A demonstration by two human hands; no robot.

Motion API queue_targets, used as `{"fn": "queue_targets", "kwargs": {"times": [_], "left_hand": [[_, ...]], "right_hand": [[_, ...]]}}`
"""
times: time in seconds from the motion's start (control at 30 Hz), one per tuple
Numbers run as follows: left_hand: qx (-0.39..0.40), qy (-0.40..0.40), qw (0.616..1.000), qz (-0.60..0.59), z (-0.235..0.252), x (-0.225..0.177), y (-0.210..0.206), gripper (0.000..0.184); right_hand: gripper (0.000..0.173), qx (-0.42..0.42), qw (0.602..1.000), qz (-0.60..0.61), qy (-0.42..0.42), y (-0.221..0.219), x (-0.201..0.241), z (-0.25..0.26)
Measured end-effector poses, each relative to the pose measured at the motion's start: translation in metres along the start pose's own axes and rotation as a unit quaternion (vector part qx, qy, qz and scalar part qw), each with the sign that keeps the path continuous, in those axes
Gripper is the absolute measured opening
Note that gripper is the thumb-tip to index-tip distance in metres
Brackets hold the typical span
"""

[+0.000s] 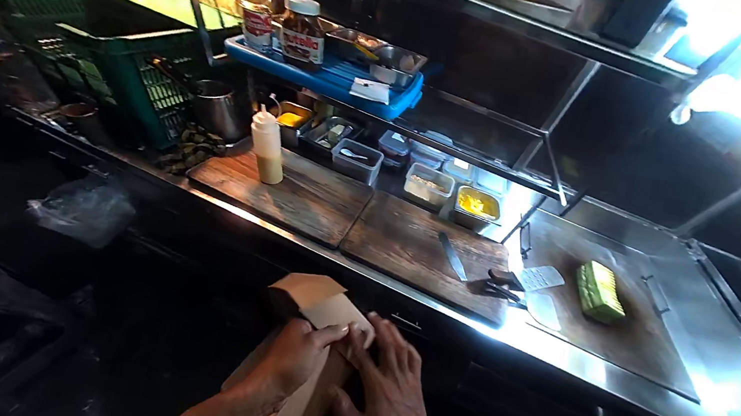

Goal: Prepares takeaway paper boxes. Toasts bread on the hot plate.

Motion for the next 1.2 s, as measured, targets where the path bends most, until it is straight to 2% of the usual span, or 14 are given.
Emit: {"fn": "queue_targets", "kwargs": {"times": [0.07,0.1,0.17,0.23,0.27,0.33,0.4,0.43,0.5,0.57,0.67,0.8,1.07,1.2], "left_hand": [[0.143,-0.022,0.989,-0.026,-0.007,-0.004,0.004,0.047],[0.207,-0.025,0.976,-0.057,-0.010,-0.007,0.008,0.064],[0.280,0.004,0.942,-0.183,-0.007,-0.015,0.028,0.096],[0.280,0.057,0.922,-0.260,0.005,-0.023,0.063,0.115],[0.276,0.072,0.924,-0.255,0.011,-0.025,0.083,0.108],[0.235,0.072,0.955,-0.168,0.020,-0.028,0.116,0.061],[0.133,-0.030,0.990,-0.026,0.025,-0.037,0.136,0.014],[0.071,-0.127,0.988,0.054,0.027,-0.039,0.141,0.008],[-0.043,-0.336,0.925,0.173,0.025,-0.035,0.143,0.009],[-0.062,-0.416,0.892,0.167,0.015,-0.025,0.129,0.013],[0.069,-0.269,0.961,0.004,-0.005,-0.015,0.104,0.013],[0.153,-0.109,0.951,-0.245,-0.006,-0.008,0.096,0.003],[0.211,-0.118,0.934,-0.262,-0.023,-0.017,0.098,0.004],[0.212,-0.150,0.940,-0.219,-0.025,-0.025,0.110,0.002]], "right_hand": [[0.092,-0.021,0.999,-0.009,-0.024,0.007,0.007,0.029],[0.089,-0.010,0.999,-0.020,-0.030,0.009,0.011,0.044],[0.067,0.012,0.999,-0.032,-0.012,0.009,0.022,0.065],[0.046,0.007,0.998,-0.037,0.053,0.007,0.033,0.073],[0.041,0.001,0.995,-0.045,0.092,0.006,0.038,0.074],[0.032,-0.052,0.980,-0.093,0.166,0.004,0.049,0.074],[0.024,-0.112,0.969,-0.135,0.173,0.005,0.059,0.078],[0.024,-0.139,0.969,-0.139,0.151,0.007,0.065,0.080],[0.027,-0.182,0.976,-0.091,0.072,0.008,0.077,0.085],[0.024,-0.220,0.975,0.030,-0.032,0.004,0.087,0.089],[0.015,-0.277,0.920,0.224,-0.164,-0.008,0.095,0.086],[0.006,-0.337,0.895,0.241,-0.163,-0.017,0.101,0.071],[0.005,-0.419,0.887,0.158,-0.112,0.000,0.129,0.067],[0.006,-0.371,0.910,0.159,-0.098,0.003,0.135,0.071]]}}
Point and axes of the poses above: each hand's wrist, its own z-axis towards the middle knuckle, its own y-axis out of the back of the hand, x = y × z, the point moved 3 cm from there along z, towards the middle knuckle, and after that the axes turned 6 degrees about y, right-handed, at the moved point
